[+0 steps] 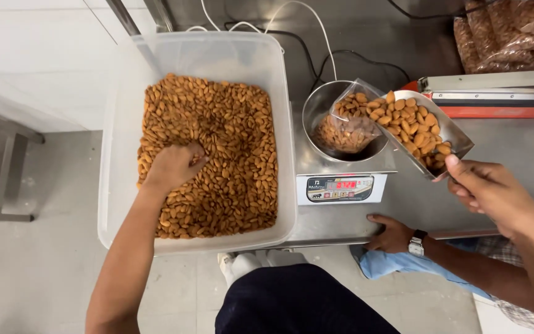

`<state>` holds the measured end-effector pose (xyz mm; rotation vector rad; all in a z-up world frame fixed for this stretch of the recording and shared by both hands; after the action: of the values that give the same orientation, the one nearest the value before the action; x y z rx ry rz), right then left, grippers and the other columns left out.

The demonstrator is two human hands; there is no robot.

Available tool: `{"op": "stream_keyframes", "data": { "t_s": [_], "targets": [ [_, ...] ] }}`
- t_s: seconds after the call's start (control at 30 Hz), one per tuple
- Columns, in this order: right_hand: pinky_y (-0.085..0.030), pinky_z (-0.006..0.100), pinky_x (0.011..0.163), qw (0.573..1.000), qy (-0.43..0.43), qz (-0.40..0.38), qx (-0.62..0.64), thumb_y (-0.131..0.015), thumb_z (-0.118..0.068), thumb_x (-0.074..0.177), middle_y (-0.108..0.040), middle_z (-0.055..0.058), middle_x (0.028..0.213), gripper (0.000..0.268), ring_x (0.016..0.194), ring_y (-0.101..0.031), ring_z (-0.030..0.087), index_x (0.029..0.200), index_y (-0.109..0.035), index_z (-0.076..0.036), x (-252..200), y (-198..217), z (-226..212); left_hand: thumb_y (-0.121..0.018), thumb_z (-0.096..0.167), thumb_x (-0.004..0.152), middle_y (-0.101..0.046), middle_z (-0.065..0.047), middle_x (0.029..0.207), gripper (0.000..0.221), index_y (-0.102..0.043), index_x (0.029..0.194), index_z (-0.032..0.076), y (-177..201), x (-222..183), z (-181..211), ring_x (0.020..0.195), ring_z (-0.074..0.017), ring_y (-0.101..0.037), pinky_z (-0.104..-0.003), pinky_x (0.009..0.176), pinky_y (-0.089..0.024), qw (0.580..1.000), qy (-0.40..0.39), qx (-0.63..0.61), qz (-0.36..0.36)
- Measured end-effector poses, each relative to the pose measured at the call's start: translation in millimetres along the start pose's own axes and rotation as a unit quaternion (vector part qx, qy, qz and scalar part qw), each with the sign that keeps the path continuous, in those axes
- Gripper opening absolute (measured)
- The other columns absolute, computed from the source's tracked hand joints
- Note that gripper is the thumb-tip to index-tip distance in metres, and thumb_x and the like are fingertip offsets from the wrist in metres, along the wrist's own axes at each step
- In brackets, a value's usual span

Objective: The person scoops almonds from a large bin using a metal scoop and pours them into a plastic bag held over a digital scale by another person, checking the weight and adjusting the quantity of almonds as they fill the bag.

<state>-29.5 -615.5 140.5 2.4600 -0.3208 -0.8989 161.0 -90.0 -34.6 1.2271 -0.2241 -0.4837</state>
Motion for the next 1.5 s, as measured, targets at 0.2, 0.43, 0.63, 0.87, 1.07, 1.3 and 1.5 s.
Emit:
{"op": "stream_keyframes", "data": {
  "t_s": [0.2, 0.43, 0.63, 0.87, 1.07, 1.3, 1.5],
  "targets": [
    [-0.024, 0.031, 0.047, 1.000, -0.013, 0.008, -0.011, -0.054, -0.051, 0.101, -0.038, 0.000, 0.064, 0.059, 0.054, -0.029, 0.012, 0.097, -0.070, 0.006, 7.5, 3.1, 0.7, -0.069, 0.034, 0.093, -0.071, -0.022, 0.074, 0.027, -0.073, 0.104, 0.009, 0.1, -0.3, -3.0, 0.076, -0.0387, -0.072, -0.051, 0.079, -0.056, 1.000, -0.001, -0.004, -0.001],
    [-0.023, 0.031, 0.046, 0.998, -0.035, 0.015, -0.057, -0.051, -0.053, 0.102, -0.039, 0.001, 0.062, 0.061, 0.051, -0.028, 0.013, 0.099, -0.071, 0.005, 8.5, 1.5, -14.3, -0.067, 0.033, 0.094, -0.073, -0.021, 0.077, 0.026, -0.074, 0.108, 0.012, 4.9, -1.3, 1.7, 0.080, -0.0370, -0.073, -0.050, 0.084, -0.055, 1.000, 0.021, 0.005, -0.021],
    [-0.045, 0.030, 0.078, 0.744, -0.499, -0.231, 0.380, -0.070, -0.059, 0.080, -0.053, 0.017, 0.103, 0.096, 0.092, -0.052, 0.022, 0.132, -0.039, 0.013, 169.7, -113.8, 291.0, -0.067, 0.034, 0.094, -0.073, -0.020, 0.077, 0.026, -0.075, 0.106, 0.011, 0.1, 0.3, -2.1, 0.080, -0.0365, -0.073, -0.050, 0.083, -0.056, 1.000, 0.015, 0.015, -0.016],
    [-0.055, 0.028, 0.080, 0.443, -0.658, -0.092, 0.602, -0.081, -0.060, 0.073, -0.061, 0.014, 0.110, 0.102, 0.100, -0.062, 0.024, 0.141, -0.040, 0.004, 147.8, -136.7, 264.1, -0.067, 0.034, 0.095, -0.072, -0.020, 0.075, 0.026, -0.075, 0.102, 0.010, 0.5, -1.1, -1.5, 0.078, -0.0364, -0.072, -0.050, 0.080, -0.056, 1.000, -0.006, 0.025, 0.009],
    [-0.059, 0.031, 0.077, 0.363, -0.648, 0.006, 0.670, -0.084, -0.055, 0.078, -0.064, 0.016, 0.111, 0.099, 0.098, -0.066, 0.024, 0.143, -0.038, 0.003, 135.5, -136.6, 247.7, -0.067, 0.033, 0.097, -0.071, -0.018, 0.067, 0.025, -0.074, 0.105, 0.011, 1.6, -1.0, 0.4, 0.072, -0.0340, -0.073, -0.049, 0.079, -0.057, 0.999, 0.014, 0.024, -0.019],
    [-0.058, 0.031, 0.072, 0.457, -0.638, -0.104, 0.611, -0.083, -0.054, 0.076, -0.060, 0.013, 0.106, 0.095, 0.091, -0.063, 0.024, 0.141, -0.040, 0.000, 154.0, -135.2, 275.9, -0.068, 0.032, 0.095, -0.070, -0.017, 0.070, 0.023, -0.075, 0.102, 0.011, -0.1, -3.3, -0.1, 0.075, -0.0346, -0.072, -0.048, 0.076, -0.057, 1.000, -0.002, 0.026, 0.017],
    [-0.058, 0.030, 0.072, 0.396, -0.650, -0.068, 0.645, -0.086, -0.053, 0.076, -0.062, 0.015, 0.101, 0.097, 0.091, -0.064, 0.022, 0.140, -0.038, 0.003, 159.8, -135.5, 285.4, -0.067, 0.035, 0.096, -0.070, -0.019, 0.070, 0.025, -0.074, 0.105, 0.013, 2.3, -1.1, 3.1, 0.076, -0.0357, -0.072, -0.049, 0.080, -0.056, 0.999, 0.015, 0.043, -0.021]
  ]
}}
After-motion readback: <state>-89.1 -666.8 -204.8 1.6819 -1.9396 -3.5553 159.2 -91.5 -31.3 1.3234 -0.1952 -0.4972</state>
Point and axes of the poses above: each hand's wrist, its own x-axis towards the middle knuckle, its own y-axis out of the back of the hand, z = x × y, the point moved 1 cm from there along x, towards the middle knuckle
